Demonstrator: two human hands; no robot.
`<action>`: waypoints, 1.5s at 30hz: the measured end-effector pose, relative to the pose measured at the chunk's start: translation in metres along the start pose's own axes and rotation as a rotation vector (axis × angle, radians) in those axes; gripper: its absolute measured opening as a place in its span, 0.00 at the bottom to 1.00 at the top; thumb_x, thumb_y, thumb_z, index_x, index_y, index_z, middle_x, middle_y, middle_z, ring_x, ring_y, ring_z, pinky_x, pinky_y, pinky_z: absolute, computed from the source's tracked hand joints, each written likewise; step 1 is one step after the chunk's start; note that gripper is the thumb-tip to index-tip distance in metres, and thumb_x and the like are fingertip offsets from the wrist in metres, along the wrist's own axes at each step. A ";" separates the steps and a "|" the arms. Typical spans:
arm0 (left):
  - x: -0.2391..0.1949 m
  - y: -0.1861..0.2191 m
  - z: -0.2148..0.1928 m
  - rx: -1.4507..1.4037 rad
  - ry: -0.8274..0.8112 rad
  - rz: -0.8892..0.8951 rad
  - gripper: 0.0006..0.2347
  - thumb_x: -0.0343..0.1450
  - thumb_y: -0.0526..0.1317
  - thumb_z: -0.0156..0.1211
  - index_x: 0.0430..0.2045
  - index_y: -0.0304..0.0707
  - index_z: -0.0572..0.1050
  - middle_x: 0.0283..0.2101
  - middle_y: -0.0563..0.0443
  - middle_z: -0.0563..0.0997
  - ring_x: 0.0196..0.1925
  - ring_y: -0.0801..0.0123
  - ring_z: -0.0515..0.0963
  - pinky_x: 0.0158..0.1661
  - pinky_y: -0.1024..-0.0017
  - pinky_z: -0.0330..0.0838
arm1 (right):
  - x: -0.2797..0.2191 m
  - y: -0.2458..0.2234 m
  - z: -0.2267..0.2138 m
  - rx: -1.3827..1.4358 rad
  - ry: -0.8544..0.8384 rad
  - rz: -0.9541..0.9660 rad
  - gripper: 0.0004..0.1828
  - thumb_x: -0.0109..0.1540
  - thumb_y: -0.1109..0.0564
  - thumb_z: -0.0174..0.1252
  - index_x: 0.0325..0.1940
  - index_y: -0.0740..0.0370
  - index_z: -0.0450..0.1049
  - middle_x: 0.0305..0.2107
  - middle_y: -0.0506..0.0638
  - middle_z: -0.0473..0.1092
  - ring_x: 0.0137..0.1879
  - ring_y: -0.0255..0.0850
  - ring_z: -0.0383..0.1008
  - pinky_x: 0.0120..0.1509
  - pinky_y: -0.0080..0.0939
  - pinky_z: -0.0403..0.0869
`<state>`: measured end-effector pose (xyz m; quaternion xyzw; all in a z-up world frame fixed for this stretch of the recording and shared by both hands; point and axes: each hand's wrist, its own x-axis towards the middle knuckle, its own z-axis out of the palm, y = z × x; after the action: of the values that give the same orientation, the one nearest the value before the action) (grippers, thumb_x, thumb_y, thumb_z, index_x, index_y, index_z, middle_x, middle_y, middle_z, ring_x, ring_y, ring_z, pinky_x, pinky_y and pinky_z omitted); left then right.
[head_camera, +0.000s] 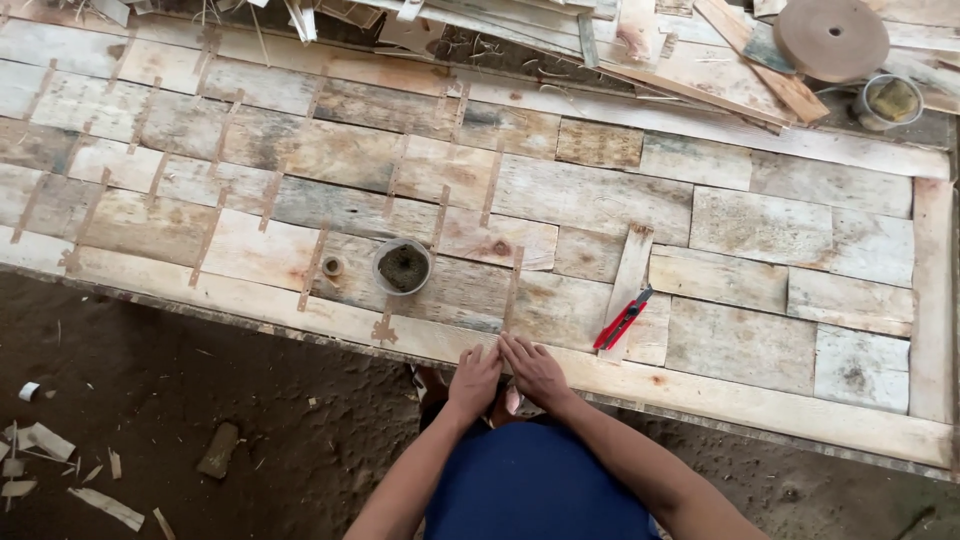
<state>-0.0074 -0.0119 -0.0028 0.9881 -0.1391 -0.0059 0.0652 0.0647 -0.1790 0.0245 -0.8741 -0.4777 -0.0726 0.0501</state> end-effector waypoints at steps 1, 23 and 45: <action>0.003 -0.002 0.005 0.000 0.001 -0.001 0.16 0.69 0.38 0.47 0.50 0.44 0.75 0.62 0.52 0.72 0.61 0.45 0.71 0.56 0.51 0.62 | 0.002 0.000 0.004 -0.001 0.001 -0.001 0.44 0.50 0.60 0.46 0.75 0.60 0.57 0.61 0.53 0.65 0.62 0.47 0.67 0.52 0.43 0.69; 0.025 0.005 0.009 -0.043 -0.140 -0.075 0.22 0.73 0.37 0.42 0.66 0.40 0.63 0.69 0.45 0.67 0.74 0.58 0.61 0.64 0.53 0.59 | 0.025 0.021 0.015 0.068 -0.152 0.146 0.38 0.59 0.64 0.41 0.77 0.59 0.54 0.74 0.52 0.53 0.78 0.52 0.53 0.72 0.50 0.62; 0.060 0.007 -0.073 -0.233 -0.600 -0.194 0.24 0.75 0.33 0.32 0.70 0.34 0.58 0.76 0.45 0.56 0.78 0.57 0.53 0.71 0.42 0.45 | 0.107 0.087 0.024 0.076 -0.451 0.311 0.33 0.67 0.59 0.37 0.79 0.60 0.50 0.77 0.54 0.48 0.81 0.51 0.48 0.79 0.57 0.56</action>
<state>0.0508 -0.0258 0.0710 0.9369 -0.0557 -0.3186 0.1329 0.1966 -0.1336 0.0179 -0.9285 -0.3392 0.1503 -0.0142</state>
